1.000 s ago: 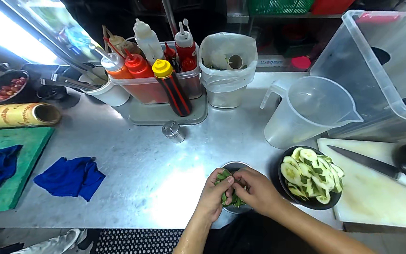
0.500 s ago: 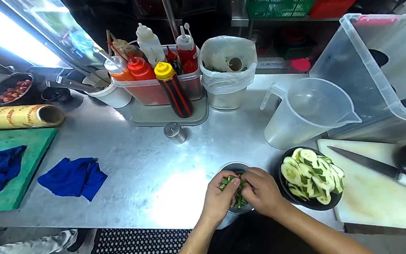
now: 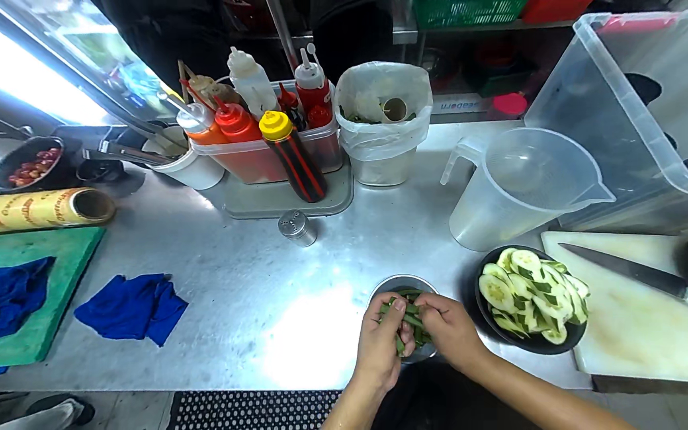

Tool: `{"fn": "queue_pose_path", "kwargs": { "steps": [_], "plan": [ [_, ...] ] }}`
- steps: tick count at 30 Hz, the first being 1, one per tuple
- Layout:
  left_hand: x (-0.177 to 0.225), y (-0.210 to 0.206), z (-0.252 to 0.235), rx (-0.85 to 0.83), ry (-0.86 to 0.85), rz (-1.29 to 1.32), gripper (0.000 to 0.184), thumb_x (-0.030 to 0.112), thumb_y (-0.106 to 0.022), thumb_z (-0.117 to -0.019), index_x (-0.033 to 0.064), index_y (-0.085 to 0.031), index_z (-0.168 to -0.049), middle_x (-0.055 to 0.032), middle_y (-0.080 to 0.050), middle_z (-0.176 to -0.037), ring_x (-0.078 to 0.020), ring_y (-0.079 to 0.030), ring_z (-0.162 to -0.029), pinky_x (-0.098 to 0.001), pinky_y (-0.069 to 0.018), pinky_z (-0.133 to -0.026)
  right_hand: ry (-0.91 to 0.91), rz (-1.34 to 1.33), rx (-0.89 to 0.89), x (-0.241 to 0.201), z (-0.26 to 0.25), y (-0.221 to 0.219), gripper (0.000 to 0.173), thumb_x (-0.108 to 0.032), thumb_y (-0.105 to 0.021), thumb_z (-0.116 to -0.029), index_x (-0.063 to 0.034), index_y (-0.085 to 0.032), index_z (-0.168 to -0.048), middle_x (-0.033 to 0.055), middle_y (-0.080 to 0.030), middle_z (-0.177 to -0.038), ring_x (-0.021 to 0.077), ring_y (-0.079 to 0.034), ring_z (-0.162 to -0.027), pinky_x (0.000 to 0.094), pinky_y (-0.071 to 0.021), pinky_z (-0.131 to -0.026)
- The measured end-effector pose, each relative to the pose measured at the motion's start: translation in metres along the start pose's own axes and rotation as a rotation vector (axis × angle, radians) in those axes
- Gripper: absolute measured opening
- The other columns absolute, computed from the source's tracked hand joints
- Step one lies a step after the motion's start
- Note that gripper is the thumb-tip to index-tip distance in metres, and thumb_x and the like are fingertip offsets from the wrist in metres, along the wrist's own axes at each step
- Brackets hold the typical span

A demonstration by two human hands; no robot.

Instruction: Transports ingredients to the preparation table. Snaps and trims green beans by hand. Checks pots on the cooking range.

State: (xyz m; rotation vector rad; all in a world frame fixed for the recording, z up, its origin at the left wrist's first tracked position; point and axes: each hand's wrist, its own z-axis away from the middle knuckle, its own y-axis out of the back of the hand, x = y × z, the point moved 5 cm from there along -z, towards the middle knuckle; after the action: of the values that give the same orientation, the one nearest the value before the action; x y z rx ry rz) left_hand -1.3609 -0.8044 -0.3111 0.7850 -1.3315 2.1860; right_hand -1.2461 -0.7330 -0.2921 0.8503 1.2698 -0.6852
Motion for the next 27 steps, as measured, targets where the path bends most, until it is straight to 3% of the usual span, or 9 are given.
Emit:
{"fn": "queue_pose_path", "kwargs": {
  "steps": [6,9,12,15,17,19,22,25,27],
  "plan": [
    [0.001,0.016,-0.011,0.08,0.204,0.465,0.036,0.039,-0.039,-0.11,0.0109,-0.057,-0.099,-0.0023,-0.056,-0.069,-0.0111,-0.056,-0.05,-0.0234,-0.0509,-0.045,0.259,-0.11,0.031,-0.016,-0.003,0.018,0.026,-0.018,-0.049,-0.1024,-0.0117,-0.07,-0.088,-0.0061,-0.059,-0.076,-0.0004,-0.052,-0.066,0.0173,-0.0442,-0.059],
    [0.006,0.025,-0.007,0.001,0.123,0.403,0.031,0.038,-0.048,-0.1069,0.0093,-0.059,-0.104,-0.0056,-0.061,-0.076,-0.0125,-0.059,-0.054,-0.0243,-0.0511,-0.046,0.303,-0.169,0.02,-0.039,-0.009,0.033,0.032,-0.026,-0.044,-0.108,-0.0139,-0.072,-0.098,-0.0059,-0.057,-0.078,0.0013,-0.049,-0.064,0.0195,-0.0425,-0.058],
    [0.007,0.027,-0.007,0.057,0.06,0.224,0.029,0.036,-0.049,-0.1065,0.0082,-0.057,-0.11,-0.0058,-0.06,-0.076,-0.0116,-0.058,-0.053,-0.024,-0.0506,-0.045,0.558,-0.143,0.134,-0.108,-0.031,0.056,0.036,-0.041,-0.042,-0.1099,-0.0214,-0.07,-0.1,-0.0083,-0.063,-0.084,0.003,-0.057,-0.071,0.0217,-0.0494,-0.063],
    [0.01,0.022,-0.009,0.071,0.002,0.16,0.03,0.035,-0.052,-0.1054,0.0065,-0.058,-0.109,-0.0062,-0.06,-0.073,-0.0117,-0.058,-0.051,-0.0245,-0.0511,-0.044,0.867,0.021,0.379,-0.193,-0.064,0.077,0.032,-0.029,-0.04,-0.1103,-0.0176,-0.069,-0.105,-0.0089,-0.063,-0.087,0.0029,-0.059,-0.071,0.0231,-0.0533,-0.063],
    [0.016,0.018,-0.011,0.054,-0.042,0.135,0.031,0.035,-0.057,-0.1033,0.0055,-0.059,-0.109,-0.0068,-0.06,-0.072,-0.0118,-0.059,-0.051,-0.0248,-0.0516,-0.044,1.02,0.169,0.559,-0.228,-0.106,0.083,0.026,-0.016,-0.045,-0.1083,-0.0035,-0.067,-0.109,-0.0003,-0.064,-0.088,0.0051,-0.06,-0.071,0.025,-0.0538,-0.063],
    [0.022,0.016,-0.011,0.046,-0.083,0.111,0.032,0.036,-0.059,-0.1026,0.0048,-0.059,-0.109,-0.007,-0.06,-0.071,-0.0114,-0.059,-0.05,-0.0247,-0.0516,-0.044,0.905,0.346,0.587,-0.238,-0.164,0.085,0.026,-0.014,-0.052,-0.1054,0.0039,-0.066,-0.118,0.0106,-0.069,-0.1,0.0105,-0.065,-0.08,0.028,-0.0565,-0.072],
    [0.031,0.017,-0.005,0.069,-0.125,0.091,0.029,0.032,-0.054,-0.1046,0.0036,-0.058,-0.109,-0.0078,-0.06,-0.07,-0.0118,-0.059,-0.05,-0.025,-0.0515,-0.044,0.462,0.487,0.349,-0.212,-0.224,0.085,0.038,-0.026,-0.053,-0.1053,-0.0051,-0.058,-0.137,0.0128,-0.07,-0.118,0.0199,-0.071,-0.094,0.0409,-0.0597,-0.082],
    [0.049,0.022,-0.006,0.114,-0.191,0.026,0.029,0.031,-0.05,-0.1069,0.0032,-0.057,-0.11,-0.0078,-0.061,-0.069,-0.0116,-0.059,-0.05,-0.0247,-0.0513,-0.044,0.448,0.491,0.276,-0.188,-0.194,0.067,0.028,-0.02,-0.052,-0.1048,-0.0035,-0.063,-0.124,0.0118,-0.068,-0.103,0.0208,-0.067,-0.084,0.0433,-0.0576,-0.075],
    [0.053,0.025,-0.003,0.176,-0.234,-0.026,0.028,0.029,-0.051,-0.1064,0.0025,-0.057,-0.11,-0.008,-0.061,-0.07,-0.011,-0.058,-0.05,-0.024,-0.0503,-0.044,0.346,0.468,0.021,-0.15,-0.147,0.036,0.022,-0.021,-0.054,-0.1048,-0.0054,-0.068,-0.111,0.0081,-0.067,-0.09,0.0178,-0.064,-0.073,0.0402,-0.057,-0.065]
  ]
}}
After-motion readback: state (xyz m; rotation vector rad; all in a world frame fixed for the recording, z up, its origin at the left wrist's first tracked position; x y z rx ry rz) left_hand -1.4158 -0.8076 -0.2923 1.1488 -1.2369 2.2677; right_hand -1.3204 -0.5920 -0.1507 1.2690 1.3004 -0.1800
